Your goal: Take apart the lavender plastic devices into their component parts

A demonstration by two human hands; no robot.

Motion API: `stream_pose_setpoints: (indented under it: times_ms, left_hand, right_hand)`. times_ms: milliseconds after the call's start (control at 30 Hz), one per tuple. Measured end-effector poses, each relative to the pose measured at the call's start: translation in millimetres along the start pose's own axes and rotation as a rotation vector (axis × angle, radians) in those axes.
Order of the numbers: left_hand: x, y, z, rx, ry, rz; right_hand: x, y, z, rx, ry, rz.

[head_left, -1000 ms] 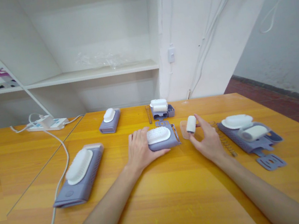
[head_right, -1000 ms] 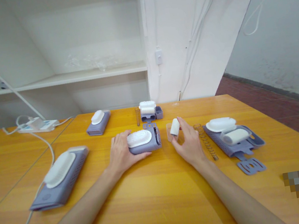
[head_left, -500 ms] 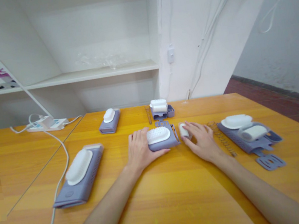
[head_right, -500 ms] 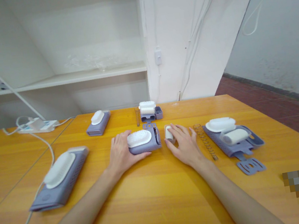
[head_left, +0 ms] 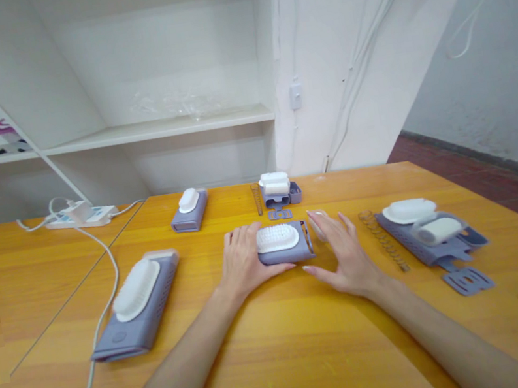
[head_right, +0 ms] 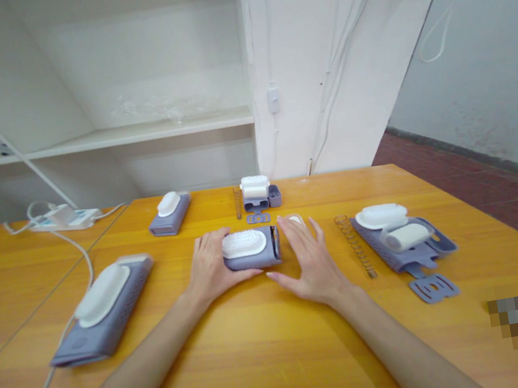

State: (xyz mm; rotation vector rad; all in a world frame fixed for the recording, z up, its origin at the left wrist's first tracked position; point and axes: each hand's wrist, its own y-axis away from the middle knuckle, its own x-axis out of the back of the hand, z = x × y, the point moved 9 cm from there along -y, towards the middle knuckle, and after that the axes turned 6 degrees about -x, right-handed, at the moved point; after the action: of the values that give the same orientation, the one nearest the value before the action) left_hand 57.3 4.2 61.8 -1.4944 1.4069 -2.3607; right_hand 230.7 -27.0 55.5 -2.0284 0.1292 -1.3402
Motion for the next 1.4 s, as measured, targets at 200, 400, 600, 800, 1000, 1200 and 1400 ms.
stream_pose_setpoints:
  times_ms: [200, 400, 600, 800, 1000, 1200, 1400]
  left_hand:
    - [0.0, -1.0, 9.0, -0.115, 0.122, -0.032]
    - [6.0, 1.1, 11.7, -0.121, 0.111, 0.006]
    - [13.7, 5.0, 24.3, -0.192, 0.095, 0.100]
    - [9.3, 3.3, 20.4, -0.111, 0.067, 0.023]
    - [13.4, 5.2, 25.0, -0.111, 0.005, 0.092]
    - [16.6, 4.9, 26.3, -0.137, 0.011, 0.156]
    - [22.4, 4.4, 19.2, -0.116, 0.094, 0.207]
  right_hand:
    - [-9.6, 3.2, -8.8, -0.015, -0.138, -0.067]
    - [-1.3, 6.7, -26.2, 0.078, -0.083, 0.034]
    - [0.0, 11.3, -47.6, 0.186, 0.071, 0.121]
    - [-2.4, 11.4, -54.8, 0.233, 0.082, 0.105]
    - [-5.1, 8.2, -58.0, 0.214, 0.112, 0.086]
    - [-4.3, 8.2, -63.2, 0.225, 0.078, 0.090]
    - [-8.8, 11.4, -60.4, 0.223, 0.058, 0.068]
